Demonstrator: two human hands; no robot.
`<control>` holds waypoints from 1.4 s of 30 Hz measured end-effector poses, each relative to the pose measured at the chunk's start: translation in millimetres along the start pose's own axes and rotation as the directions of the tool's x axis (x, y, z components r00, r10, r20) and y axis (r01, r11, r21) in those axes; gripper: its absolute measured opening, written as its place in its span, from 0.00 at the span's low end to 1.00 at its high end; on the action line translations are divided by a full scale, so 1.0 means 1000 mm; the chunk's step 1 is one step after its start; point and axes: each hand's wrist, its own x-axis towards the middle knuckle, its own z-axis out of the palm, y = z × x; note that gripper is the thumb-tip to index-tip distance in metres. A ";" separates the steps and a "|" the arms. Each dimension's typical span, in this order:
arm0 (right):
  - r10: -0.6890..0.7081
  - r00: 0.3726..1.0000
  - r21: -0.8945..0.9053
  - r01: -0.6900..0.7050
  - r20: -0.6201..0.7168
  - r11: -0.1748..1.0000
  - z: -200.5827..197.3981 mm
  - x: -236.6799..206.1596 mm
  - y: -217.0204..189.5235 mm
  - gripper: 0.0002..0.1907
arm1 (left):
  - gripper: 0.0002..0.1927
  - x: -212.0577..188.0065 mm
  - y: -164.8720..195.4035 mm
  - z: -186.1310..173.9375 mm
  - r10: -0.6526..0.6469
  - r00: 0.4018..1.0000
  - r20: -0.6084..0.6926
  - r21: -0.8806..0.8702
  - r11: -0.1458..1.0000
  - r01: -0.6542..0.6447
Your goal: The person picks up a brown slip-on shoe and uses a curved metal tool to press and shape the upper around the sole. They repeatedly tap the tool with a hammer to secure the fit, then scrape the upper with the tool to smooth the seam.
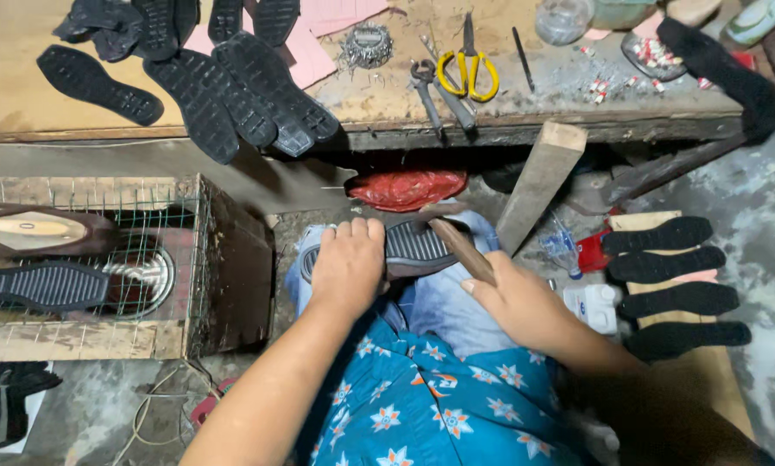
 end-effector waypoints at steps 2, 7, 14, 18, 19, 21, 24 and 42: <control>-0.059 0.998 0.219 0.063 -0.023 0.974 -0.020 -0.015 0.003 0.20 | 0.23 -0.006 -0.002 -0.001 -0.006 1.000 -0.027 0.027 1.000 0.007; -0.526 0.551 0.600 0.795 -0.648 0.092 -0.029 -0.029 0.025 0.16 | 0.33 -0.004 -0.004 -0.007 -0.017 0.992 0.124 -0.079 0.997 0.027; -0.097 0.987 0.198 0.121 -0.129 0.973 -0.008 -0.003 0.051 0.19 | 0.32 0.000 -0.001 -0.022 -0.023 0.995 0.102 -0.035 0.999 0.027; -0.323 0.723 0.533 0.677 -0.611 0.507 -0.025 -0.036 0.067 0.17 | 0.35 0.000 -0.001 -0.018 -0.021 0.990 0.140 -0.053 0.998 0.029; -0.351 0.556 0.456 0.826 -0.753 0.331 -0.021 -0.035 0.068 0.17 | 0.36 0.000 -0.001 -0.016 -0.027 0.990 0.137 -0.051 0.998 0.035; -0.431 0.560 0.285 0.784 -0.707 0.551 -0.003 -0.020 0.065 0.16 | 0.34 0.000 0.000 -0.013 -0.024 0.993 0.117 -0.030 0.999 0.028; -0.267 0.895 -0.173 0.217 -0.359 0.961 0.002 -0.009 0.065 0.16 | 0.32 -0.001 -0.001 -0.011 -0.017 0.997 0.072 -0.007 1.000 0.018; -0.157 0.694 0.584 0.689 -0.703 0.430 0.006 -0.052 0.074 0.19 | 0.36 0.001 0.000 -0.011 -0.047 0.990 0.131 -0.018 0.999 0.050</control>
